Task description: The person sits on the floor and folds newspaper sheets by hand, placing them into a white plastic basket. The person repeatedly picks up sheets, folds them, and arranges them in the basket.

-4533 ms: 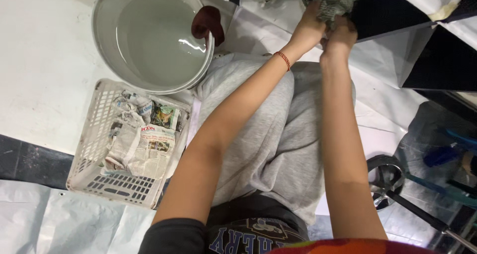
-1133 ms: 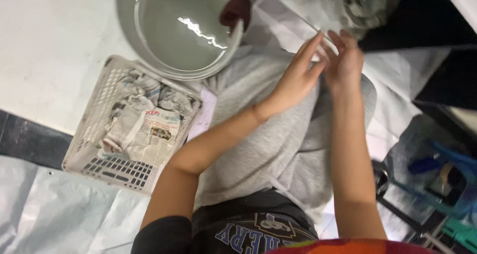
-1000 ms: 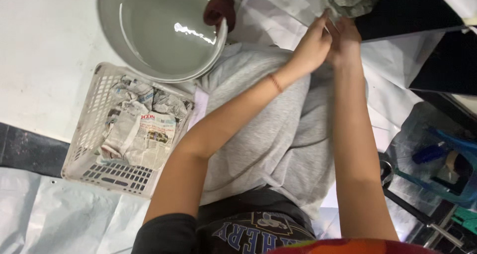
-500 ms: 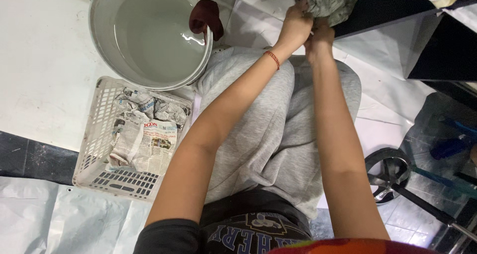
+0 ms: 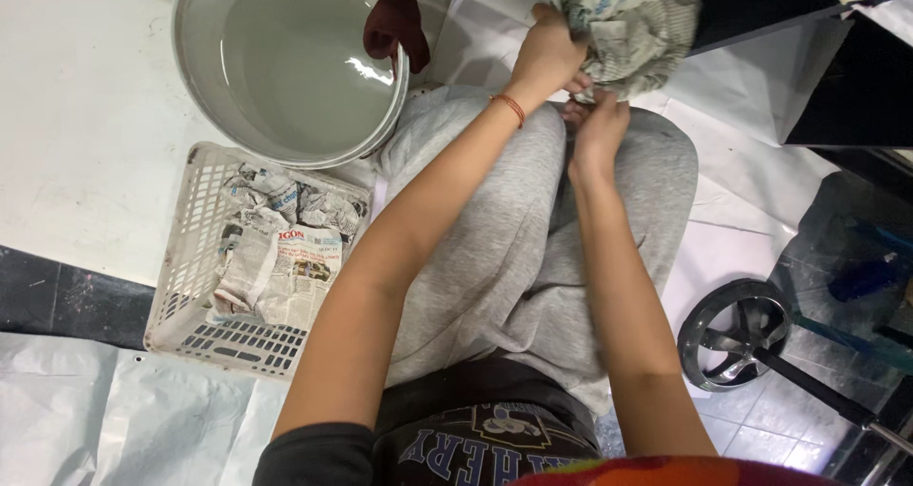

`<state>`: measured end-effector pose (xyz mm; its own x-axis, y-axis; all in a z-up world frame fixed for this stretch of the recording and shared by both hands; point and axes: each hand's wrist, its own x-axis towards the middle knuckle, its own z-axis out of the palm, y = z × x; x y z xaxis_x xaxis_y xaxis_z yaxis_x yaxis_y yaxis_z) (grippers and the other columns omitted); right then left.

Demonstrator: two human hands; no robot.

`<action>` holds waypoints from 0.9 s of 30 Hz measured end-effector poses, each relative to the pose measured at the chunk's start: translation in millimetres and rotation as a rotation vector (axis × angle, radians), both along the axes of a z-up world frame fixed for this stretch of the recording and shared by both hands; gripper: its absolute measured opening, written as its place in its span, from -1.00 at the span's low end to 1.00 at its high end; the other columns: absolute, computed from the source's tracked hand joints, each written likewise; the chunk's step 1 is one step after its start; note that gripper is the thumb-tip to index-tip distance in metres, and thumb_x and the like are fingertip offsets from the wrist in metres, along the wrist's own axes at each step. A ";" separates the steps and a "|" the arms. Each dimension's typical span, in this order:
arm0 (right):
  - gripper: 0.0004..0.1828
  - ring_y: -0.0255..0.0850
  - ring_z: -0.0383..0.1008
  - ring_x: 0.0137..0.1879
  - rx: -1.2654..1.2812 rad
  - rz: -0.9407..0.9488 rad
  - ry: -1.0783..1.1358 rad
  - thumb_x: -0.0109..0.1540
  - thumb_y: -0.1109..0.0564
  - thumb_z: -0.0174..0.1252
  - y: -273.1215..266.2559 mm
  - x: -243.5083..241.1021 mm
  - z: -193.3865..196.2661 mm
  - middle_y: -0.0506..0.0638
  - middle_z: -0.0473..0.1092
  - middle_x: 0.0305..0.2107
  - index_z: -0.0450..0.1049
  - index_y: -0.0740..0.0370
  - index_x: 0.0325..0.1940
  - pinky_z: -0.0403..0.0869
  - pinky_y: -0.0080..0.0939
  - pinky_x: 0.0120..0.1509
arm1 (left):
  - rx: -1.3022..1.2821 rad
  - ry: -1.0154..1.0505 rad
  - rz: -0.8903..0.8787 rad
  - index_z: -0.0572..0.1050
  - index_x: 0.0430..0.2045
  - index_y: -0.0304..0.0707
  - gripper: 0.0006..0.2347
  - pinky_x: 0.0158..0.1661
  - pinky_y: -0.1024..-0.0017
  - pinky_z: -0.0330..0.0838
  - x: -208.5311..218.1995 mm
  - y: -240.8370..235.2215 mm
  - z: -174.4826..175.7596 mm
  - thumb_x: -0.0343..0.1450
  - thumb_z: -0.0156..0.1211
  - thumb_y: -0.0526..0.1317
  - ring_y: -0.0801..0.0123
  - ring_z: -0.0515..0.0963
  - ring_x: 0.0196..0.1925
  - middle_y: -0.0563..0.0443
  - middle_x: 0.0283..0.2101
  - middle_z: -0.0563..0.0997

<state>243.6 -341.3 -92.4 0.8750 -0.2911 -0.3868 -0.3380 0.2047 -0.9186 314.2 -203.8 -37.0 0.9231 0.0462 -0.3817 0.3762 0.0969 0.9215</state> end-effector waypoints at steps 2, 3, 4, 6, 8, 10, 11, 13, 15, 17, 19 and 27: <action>-0.73 -0.26 0.46 -0.38 -0.116 -0.021 -0.069 0.45 0.09 -0.21 0.8 -9.8 4.5 0.05 0.44 -0.37 0.28 0.36 0.02 0.46 -0.28 -0.33 | 0.104 -0.151 0.024 0.08 -0.22 -0.62 -0.62 -0.67 0.41 0.54 -11.6 1.9 11.0 0.34 0.19 -0.33 0.12 0.71 -0.70 -0.41 -0.62 0.63; -0.74 -0.29 0.44 -0.37 -0.174 -0.030 -0.106 0.47 0.09 -0.20 1.4 -14.1 8.6 0.03 0.43 -0.36 0.27 0.35 0.04 0.41 -0.30 -0.35 | 0.172 -0.200 0.022 0.11 -0.22 -0.58 -0.63 -0.63 0.39 0.55 -16.1 1.9 15.9 0.34 0.19 -0.32 0.12 0.72 -0.67 -0.38 -0.60 0.63; -0.75 -0.30 0.44 -0.34 -0.150 -0.036 -0.158 0.47 0.10 -0.20 1.9 -18.8 13.6 0.01 0.44 -0.32 0.26 0.33 0.08 0.42 -0.31 -0.32 | 0.241 -0.249 0.019 0.13 -0.21 -0.55 -0.65 -0.60 0.38 0.56 -20.5 0.5 20.9 0.34 0.20 -0.31 0.13 0.73 -0.65 -0.34 -0.58 0.63; -0.73 -0.34 0.43 -0.29 -0.097 -0.051 -0.261 0.46 0.12 -0.20 2.7 -30.4 24.7 -0.04 0.46 -0.24 0.25 0.29 0.17 0.44 -0.33 -0.25 | 0.321 -0.353 0.054 0.17 -0.20 -0.48 -0.66 -0.53 0.30 0.56 -32.6 0.4 30.8 0.35 0.22 -0.30 0.09 0.72 -0.58 -0.29 -0.54 0.62; -0.73 -0.35 0.40 -0.30 -0.131 -0.010 -0.274 0.49 0.12 -0.21 2.3 -45.4 36.2 -0.02 0.44 -0.27 0.25 0.31 0.18 0.41 -0.34 -0.25 | 0.338 -0.465 0.126 0.19 -0.18 -0.42 -0.66 -0.46 0.16 0.53 -56.2 -1.6 43.2 0.37 0.27 -0.27 0.01 0.67 -0.48 -0.26 -0.52 0.61; -0.72 -0.34 0.37 -0.29 -0.130 0.036 -0.305 0.53 0.11 -0.21 2.7 -61.2 46.7 -0.01 0.42 -0.27 0.25 0.33 0.22 0.39 -0.33 -0.22 | 0.135 -0.400 0.094 0.18 -0.12 -0.37 -0.69 -0.41 0.19 0.52 -78.8 6.7 55.1 0.41 0.19 -0.30 0.12 0.65 -0.44 -0.20 -0.44 0.58; -0.71 -0.32 0.36 -0.27 -0.111 0.065 -0.329 0.55 0.09 -0.21 4.7 -69.0 51.0 0.00 0.41 -0.25 0.26 0.33 0.25 0.39 -0.31 -0.19 | 0.035 -0.365 0.079 0.17 -0.09 -0.34 -0.70 -0.39 0.21 0.52 -91.4 14.3 59.8 0.43 0.16 -0.32 0.18 0.65 -0.43 -0.17 -0.41 0.57; -0.68 -0.23 0.37 -0.05 -0.252 0.140 -0.399 0.58 0.11 -0.20 7.6 -86.4 63.2 0.07 0.40 -0.07 0.27 0.37 0.32 0.37 -0.25 0.05 | -0.063 -0.403 0.114 0.19 -0.04 -0.33 -0.75 -0.18 0.31 0.51 -114.9 30.5 68.4 0.48 0.10 -0.34 0.28 0.61 -0.21 -0.14 -0.24 0.54; -0.63 -0.08 0.40 0.36 -0.569 0.244 -0.493 0.59 0.18 -0.18 13.3 -100.8 79.6 0.17 0.39 0.25 0.28 0.43 0.42 0.35 -0.15 0.48 | -0.124 -0.468 0.150 0.22 0.00 -0.33 -0.77 0.03 0.37 0.42 -136.8 49.7 77.0 0.51 0.05 -0.38 0.35 0.50 -0.05 -0.12 -0.14 0.46; -0.63 -0.11 0.41 0.31 -0.529 0.334 -0.446 0.53 0.18 -0.11 24.1 -106.4 97.4 0.16 0.41 0.20 0.29 0.43 0.38 0.36 -0.17 0.43 | -0.148 -0.559 0.180 0.25 0.03 -0.35 -0.78 0.24 0.40 0.26 -159.9 71.5 87.2 0.53 0.02 -0.44 0.38 0.33 0.07 -0.12 -0.08 0.33; -0.61 -0.14 0.41 0.25 -0.485 0.431 -0.400 0.46 0.18 -0.04 37.8 -109.5 116.8 0.14 0.42 0.15 0.30 0.42 0.34 0.37 -0.20 0.39 | -0.189 -0.501 0.129 0.26 0.03 -0.34 -0.81 0.29 0.44 0.21 -188.1 99.6 100.4 0.55 -0.04 -0.43 0.40 0.32 0.12 -0.06 -0.06 0.33; -0.62 -0.19 0.25 -0.23 -0.482 0.706 -0.064 0.41 0.23 -0.20 116.7 -129.8 151.8 0.04 0.36 -0.29 0.44 0.39 0.19 0.29 -0.14 -0.13 | -0.082 -0.307 0.250 0.26 -0.12 -0.30 -0.88 0.07 0.52 0.27 -295.9 211.1 99.9 0.50 -0.06 -0.43 0.48 0.31 -0.04 0.06 -0.15 0.30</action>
